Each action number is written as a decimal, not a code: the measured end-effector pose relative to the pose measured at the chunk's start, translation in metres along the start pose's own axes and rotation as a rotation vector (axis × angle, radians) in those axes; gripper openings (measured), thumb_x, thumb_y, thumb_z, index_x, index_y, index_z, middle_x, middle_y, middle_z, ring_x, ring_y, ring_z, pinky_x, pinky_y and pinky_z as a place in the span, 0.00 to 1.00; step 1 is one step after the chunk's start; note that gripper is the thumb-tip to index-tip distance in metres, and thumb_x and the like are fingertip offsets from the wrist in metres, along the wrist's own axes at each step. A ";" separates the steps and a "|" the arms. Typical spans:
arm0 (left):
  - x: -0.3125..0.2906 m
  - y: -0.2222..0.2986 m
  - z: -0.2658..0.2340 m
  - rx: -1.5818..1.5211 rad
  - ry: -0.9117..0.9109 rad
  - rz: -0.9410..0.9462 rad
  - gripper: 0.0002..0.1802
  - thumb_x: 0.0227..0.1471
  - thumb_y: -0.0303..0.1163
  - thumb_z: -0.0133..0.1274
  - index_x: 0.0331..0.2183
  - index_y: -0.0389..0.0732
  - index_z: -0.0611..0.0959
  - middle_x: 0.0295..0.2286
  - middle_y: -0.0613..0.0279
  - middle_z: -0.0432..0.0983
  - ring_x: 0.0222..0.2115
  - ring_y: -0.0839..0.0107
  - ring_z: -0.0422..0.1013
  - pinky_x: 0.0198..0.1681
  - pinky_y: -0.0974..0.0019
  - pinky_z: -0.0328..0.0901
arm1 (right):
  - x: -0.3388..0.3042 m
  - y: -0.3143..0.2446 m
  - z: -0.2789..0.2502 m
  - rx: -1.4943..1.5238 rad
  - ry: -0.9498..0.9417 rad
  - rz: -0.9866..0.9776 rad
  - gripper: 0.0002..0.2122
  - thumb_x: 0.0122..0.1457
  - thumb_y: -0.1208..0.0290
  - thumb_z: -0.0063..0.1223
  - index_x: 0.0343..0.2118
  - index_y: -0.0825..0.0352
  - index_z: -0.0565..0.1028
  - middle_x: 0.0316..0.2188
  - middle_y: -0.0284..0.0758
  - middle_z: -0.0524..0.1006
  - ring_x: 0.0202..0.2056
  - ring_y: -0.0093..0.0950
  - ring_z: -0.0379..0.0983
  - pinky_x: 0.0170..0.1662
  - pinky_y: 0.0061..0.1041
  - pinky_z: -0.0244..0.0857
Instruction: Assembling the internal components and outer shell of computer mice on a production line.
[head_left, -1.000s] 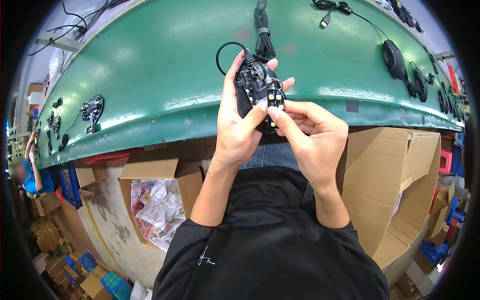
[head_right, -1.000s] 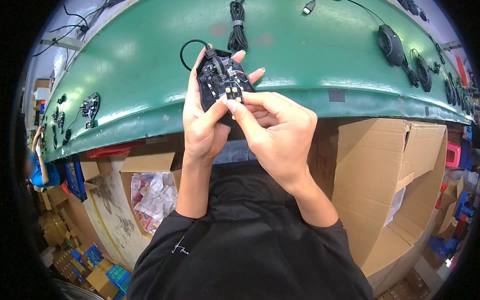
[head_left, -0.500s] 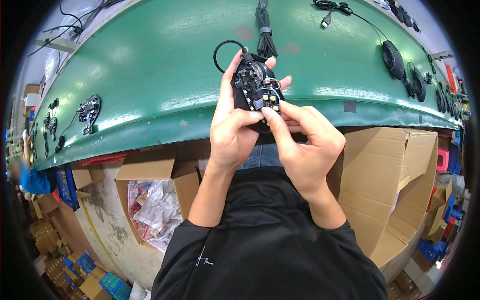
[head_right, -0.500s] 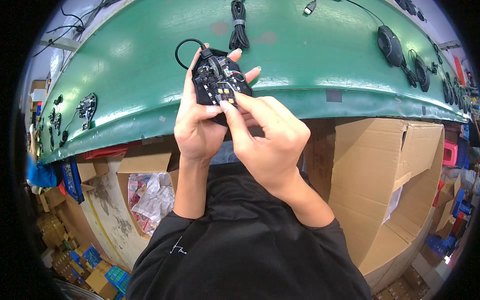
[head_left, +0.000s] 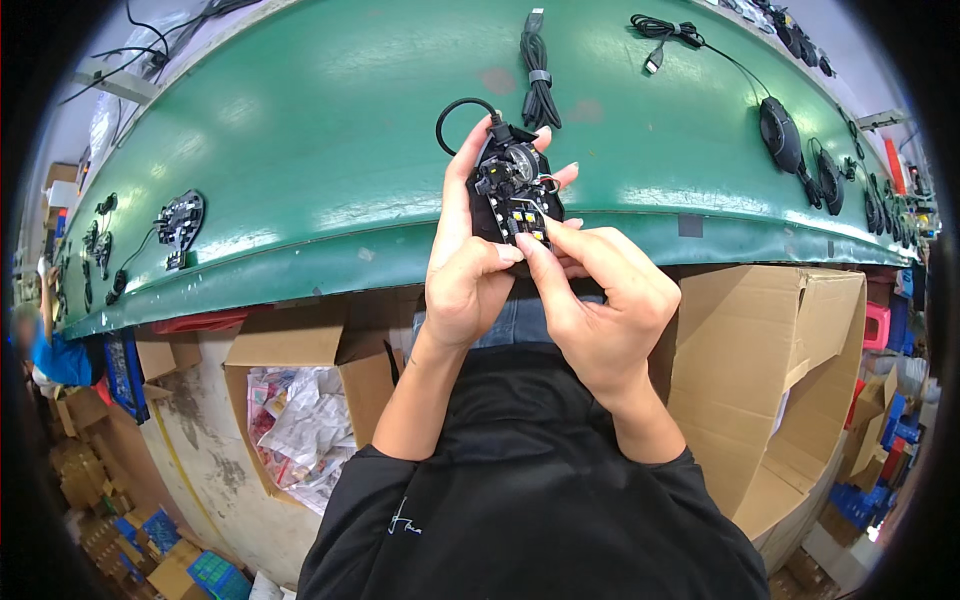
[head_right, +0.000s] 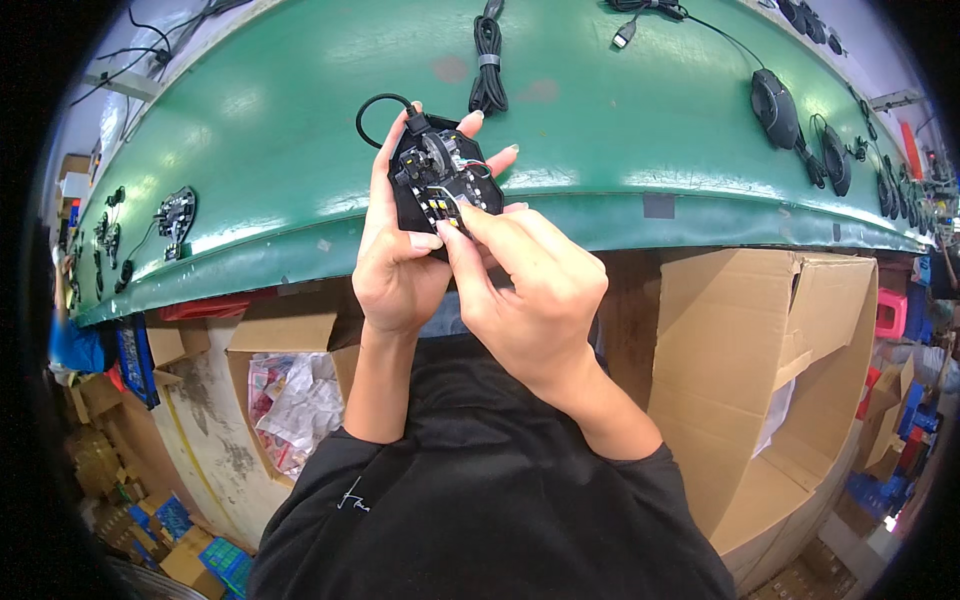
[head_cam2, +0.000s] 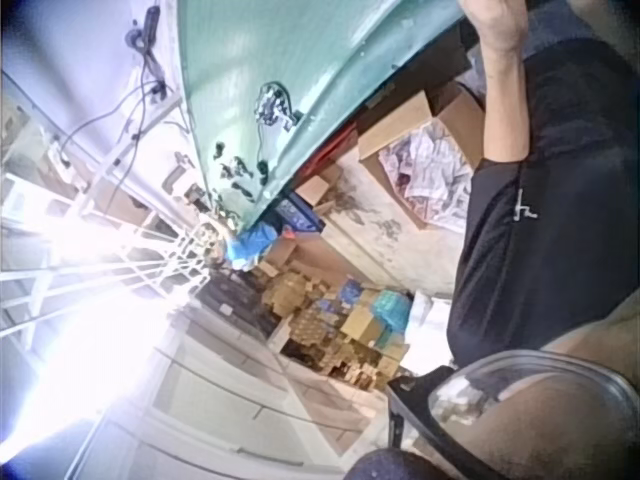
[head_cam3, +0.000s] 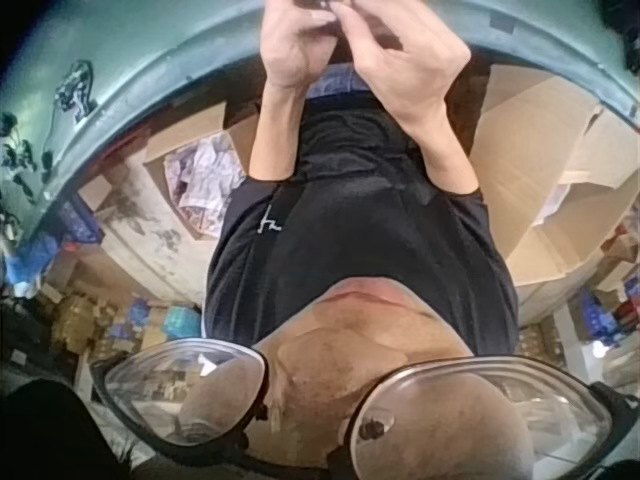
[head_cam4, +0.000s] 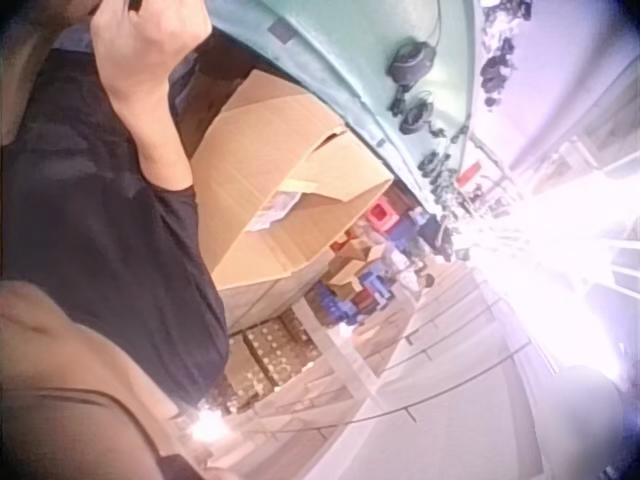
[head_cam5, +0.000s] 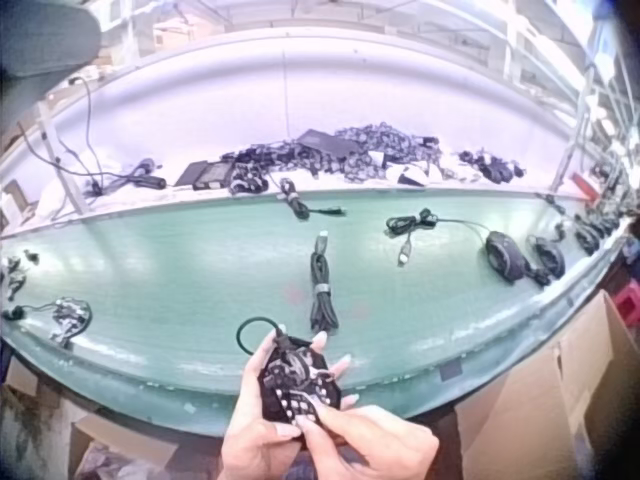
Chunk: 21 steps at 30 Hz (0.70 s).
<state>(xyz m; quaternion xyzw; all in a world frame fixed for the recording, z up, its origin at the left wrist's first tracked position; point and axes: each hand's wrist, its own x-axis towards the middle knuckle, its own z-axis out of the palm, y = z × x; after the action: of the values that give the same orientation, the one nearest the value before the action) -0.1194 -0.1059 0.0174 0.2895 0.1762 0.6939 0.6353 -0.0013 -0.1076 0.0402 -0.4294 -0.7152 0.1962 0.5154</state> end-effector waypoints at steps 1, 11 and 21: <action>-0.001 0.000 -0.001 -0.001 -0.005 0.004 0.53 0.36 0.23 0.43 0.66 0.45 0.46 0.61 0.39 0.52 0.60 0.42 0.58 0.57 0.46 0.65 | 0.000 -0.001 -0.001 -0.001 -0.002 -0.005 0.10 0.46 0.83 0.65 0.34 0.71 0.81 0.22 0.38 0.78 0.20 0.28 0.75 0.23 0.22 0.67; -0.002 -0.004 0.000 0.112 -0.024 0.010 0.55 0.38 0.27 0.49 0.67 0.45 0.44 0.62 0.43 0.52 0.60 0.47 0.58 0.57 0.50 0.64 | -0.001 -0.009 -0.008 -0.097 -0.044 -0.009 0.10 0.46 0.84 0.66 0.34 0.71 0.82 0.23 0.37 0.80 0.21 0.23 0.77 0.25 0.18 0.68; -0.003 -0.005 0.007 0.088 -0.011 0.021 0.53 0.44 0.34 0.49 0.67 0.44 0.42 0.61 0.45 0.51 0.60 0.50 0.58 0.57 0.51 0.63 | 0.009 -0.008 -0.015 -0.066 -0.182 -0.019 0.11 0.49 0.80 0.64 0.37 0.73 0.81 0.27 0.40 0.80 0.26 0.35 0.77 0.30 0.27 0.70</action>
<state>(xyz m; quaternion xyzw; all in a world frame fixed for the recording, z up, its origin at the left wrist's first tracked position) -0.1109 -0.1092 0.0186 0.3228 0.2002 0.6906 0.6154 0.0078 -0.1076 0.0569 -0.4196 -0.7692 0.2057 0.4359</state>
